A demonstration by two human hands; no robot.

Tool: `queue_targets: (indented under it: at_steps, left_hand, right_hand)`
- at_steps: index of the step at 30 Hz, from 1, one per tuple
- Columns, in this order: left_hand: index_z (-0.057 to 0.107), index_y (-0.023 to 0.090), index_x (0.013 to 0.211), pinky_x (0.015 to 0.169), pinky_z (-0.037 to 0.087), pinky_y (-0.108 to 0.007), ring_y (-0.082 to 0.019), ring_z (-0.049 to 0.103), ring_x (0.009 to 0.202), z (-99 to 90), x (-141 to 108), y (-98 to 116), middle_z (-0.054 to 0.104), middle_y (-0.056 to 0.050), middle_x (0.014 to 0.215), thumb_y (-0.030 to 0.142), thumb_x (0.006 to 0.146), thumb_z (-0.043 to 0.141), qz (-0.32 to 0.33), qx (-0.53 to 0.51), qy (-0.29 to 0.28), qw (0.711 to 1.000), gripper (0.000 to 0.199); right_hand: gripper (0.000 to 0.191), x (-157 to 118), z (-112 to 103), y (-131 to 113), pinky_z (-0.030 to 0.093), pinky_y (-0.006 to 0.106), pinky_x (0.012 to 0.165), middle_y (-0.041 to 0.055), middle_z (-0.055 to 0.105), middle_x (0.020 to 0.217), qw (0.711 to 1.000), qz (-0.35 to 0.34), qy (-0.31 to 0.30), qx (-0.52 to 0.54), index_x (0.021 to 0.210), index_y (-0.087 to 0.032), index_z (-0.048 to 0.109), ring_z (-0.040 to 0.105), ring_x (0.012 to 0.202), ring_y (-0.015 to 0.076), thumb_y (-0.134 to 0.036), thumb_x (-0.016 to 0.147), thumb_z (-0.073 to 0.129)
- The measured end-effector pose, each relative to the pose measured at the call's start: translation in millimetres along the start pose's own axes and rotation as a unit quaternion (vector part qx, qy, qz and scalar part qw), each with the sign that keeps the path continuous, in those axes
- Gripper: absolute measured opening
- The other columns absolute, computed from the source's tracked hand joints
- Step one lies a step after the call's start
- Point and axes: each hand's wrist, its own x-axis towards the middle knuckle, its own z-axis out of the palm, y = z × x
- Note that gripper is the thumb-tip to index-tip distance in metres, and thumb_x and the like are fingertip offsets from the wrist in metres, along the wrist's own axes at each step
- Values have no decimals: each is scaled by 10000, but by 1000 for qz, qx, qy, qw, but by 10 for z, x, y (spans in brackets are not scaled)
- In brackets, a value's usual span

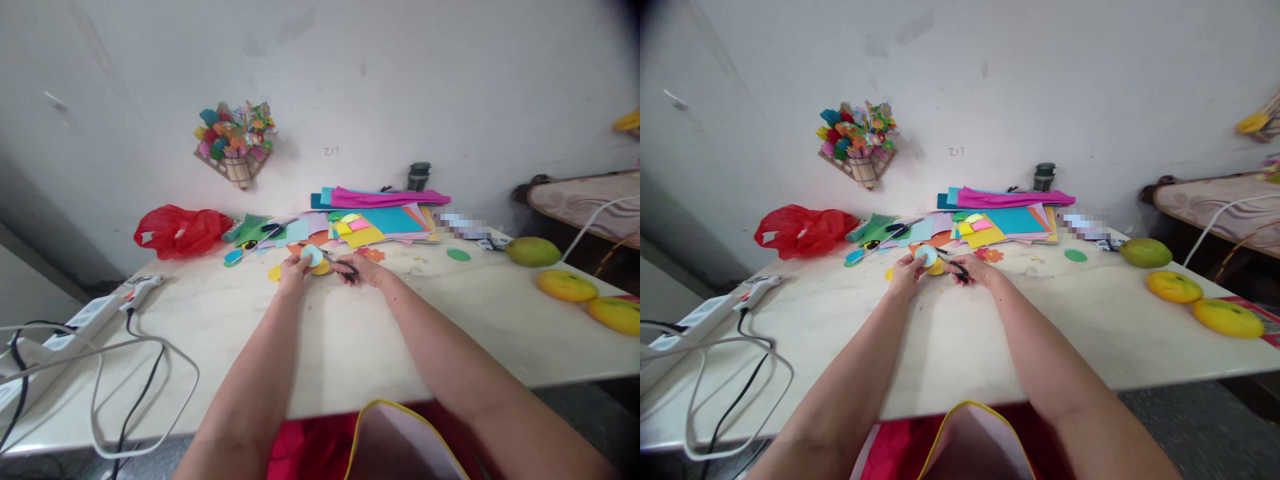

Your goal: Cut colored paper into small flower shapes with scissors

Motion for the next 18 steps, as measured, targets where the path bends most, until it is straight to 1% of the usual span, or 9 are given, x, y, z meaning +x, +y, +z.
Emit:
queue_targets:
  at_steps: [7, 13, 18]
  left_hand:
    - [632, 108, 667, 793, 521, -387, -209, 655, 726, 1, 9, 2, 652, -48, 658, 310, 413, 864, -3, -9, -1, 1000, 399]
    - [642, 103, 684, 815, 513, -395, -237, 659, 787, 9, -4, 14, 644, -51, 642, 327, 424, 861, -4, -2, 0, 1000, 407]
    - [627, 112, 648, 808, 514, -393, -230, 657, 768, 15, -9, 21, 638, -43, 625, 342, 414, 864, -1, -1, 2, 1000, 405]
  right_hand:
    - [314, 2, -1, -8, 252, 177, 315, -21, 593, 527, 1000, 0, -4, -4, 802, -147, 611, 499, 378, 67, -459, 768, 609]
    - [305, 5, -2, -12, 252, 174, 321, -25, 589, 529, 1000, 9, -5, -5, 804, -148, 607, 494, 377, 62, -451, 773, 610]
    - [328, 2, -1, -11, 242, 179, 321, -28, 582, 516, 1000, 9, -2, -5, 818, -141, 607, 488, 372, 64, -466, 772, 602]
